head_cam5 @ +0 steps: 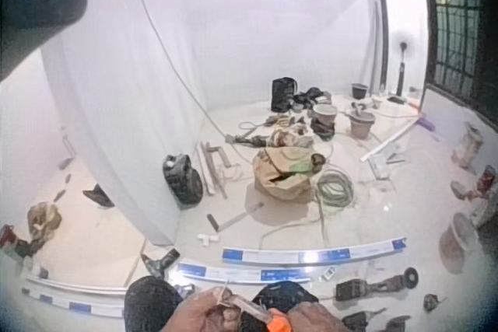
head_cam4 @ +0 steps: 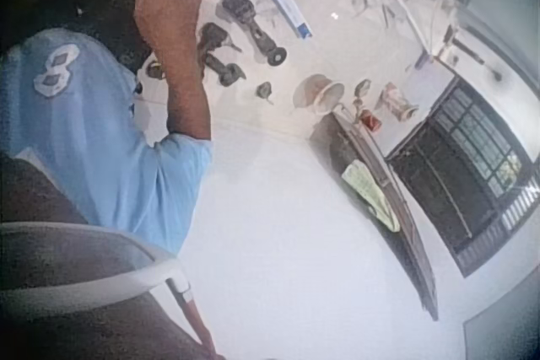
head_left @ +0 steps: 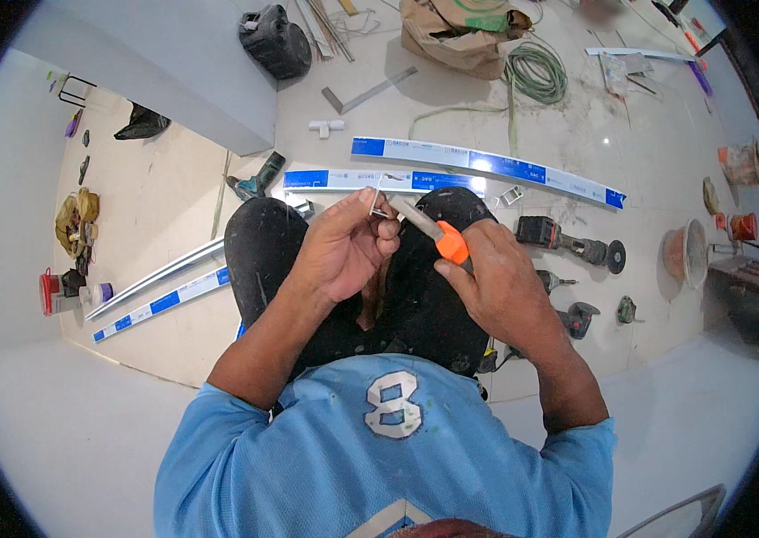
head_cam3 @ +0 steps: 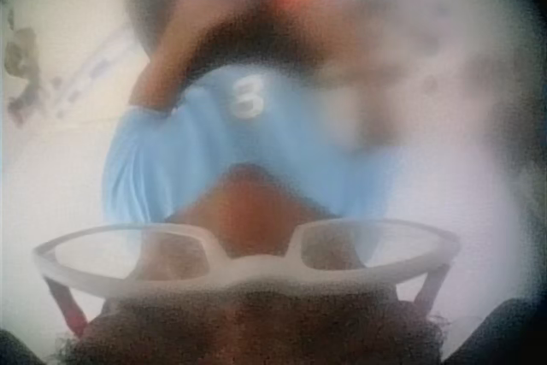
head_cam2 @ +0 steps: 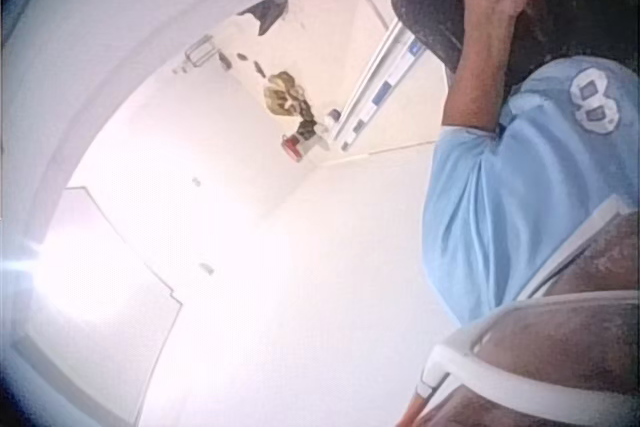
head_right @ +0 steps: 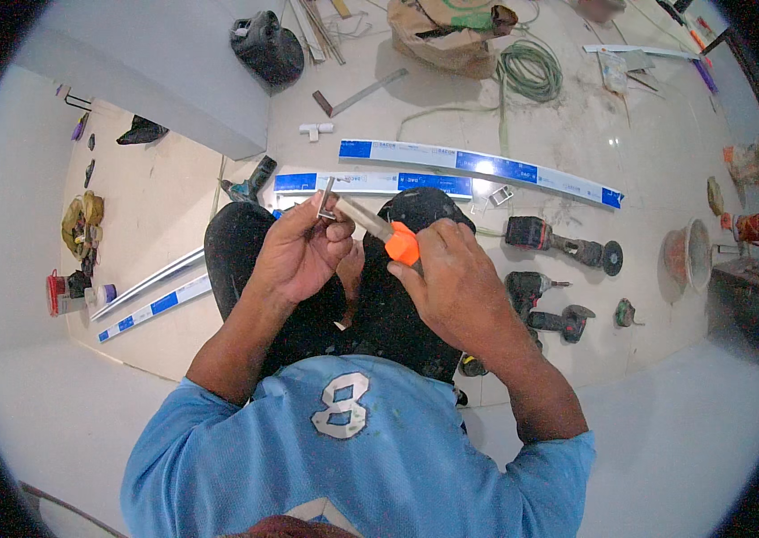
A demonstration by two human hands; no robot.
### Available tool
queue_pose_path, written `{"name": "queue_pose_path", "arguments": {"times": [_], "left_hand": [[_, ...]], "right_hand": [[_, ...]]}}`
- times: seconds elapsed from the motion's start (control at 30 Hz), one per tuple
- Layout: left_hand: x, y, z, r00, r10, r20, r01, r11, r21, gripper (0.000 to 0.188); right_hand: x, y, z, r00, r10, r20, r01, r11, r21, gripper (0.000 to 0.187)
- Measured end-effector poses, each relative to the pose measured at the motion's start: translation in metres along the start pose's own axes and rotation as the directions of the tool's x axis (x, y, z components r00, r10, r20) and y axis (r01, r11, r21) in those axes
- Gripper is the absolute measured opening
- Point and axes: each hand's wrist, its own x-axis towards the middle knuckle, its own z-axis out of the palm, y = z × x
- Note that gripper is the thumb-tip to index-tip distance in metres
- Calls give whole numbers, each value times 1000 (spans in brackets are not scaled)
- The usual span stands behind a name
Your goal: The person assembles a metal frame by cutting aluminum profiles, grinding edges, drilling holes, and fastening components with a rivet gun. They handle small metal connectors and use various power tools to complete the assembly.
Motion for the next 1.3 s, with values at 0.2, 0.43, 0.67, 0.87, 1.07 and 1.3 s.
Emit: {"name": "queue_pose_path", "arguments": {"times": [0.2, 0.43, 0.67, 0.87, 1.07, 1.3], "left_hand": [[2, -8, -3, 999, -16, 49, 15, 1000, 23, 22], [6, -11, -5, 996, -39, 77, 40, 999, -5, 23], [5, -3, -9, 997, -27, 66, 22, 997, 68, 23], [5, 5, -10, 993, -33, 112, 21, 994, 104, 25], [3, 5, -6, 998, -5, 66, -4, 990, 142, 26], [2, 4, -7, 996, -38, 87, 22, 984, 176, 28]], "right_hand": [[4, 1, 4, 999, 29, -30, -29, 999, -26, 37], [4, 4, 8, 997, 36, -70, -38, 999, -23, 38], [6, -1, 2, 998, 69, -10, -68, 995, 70, 36], [10, -4, 3, 993, 111, 34, -113, 990, 82, 36], [17, -5, -5, 942, 270, 200, -314, 920, 235, 41], [14, 20, 9, 983, 66, 172, -114, 952, 284, 41]]}}
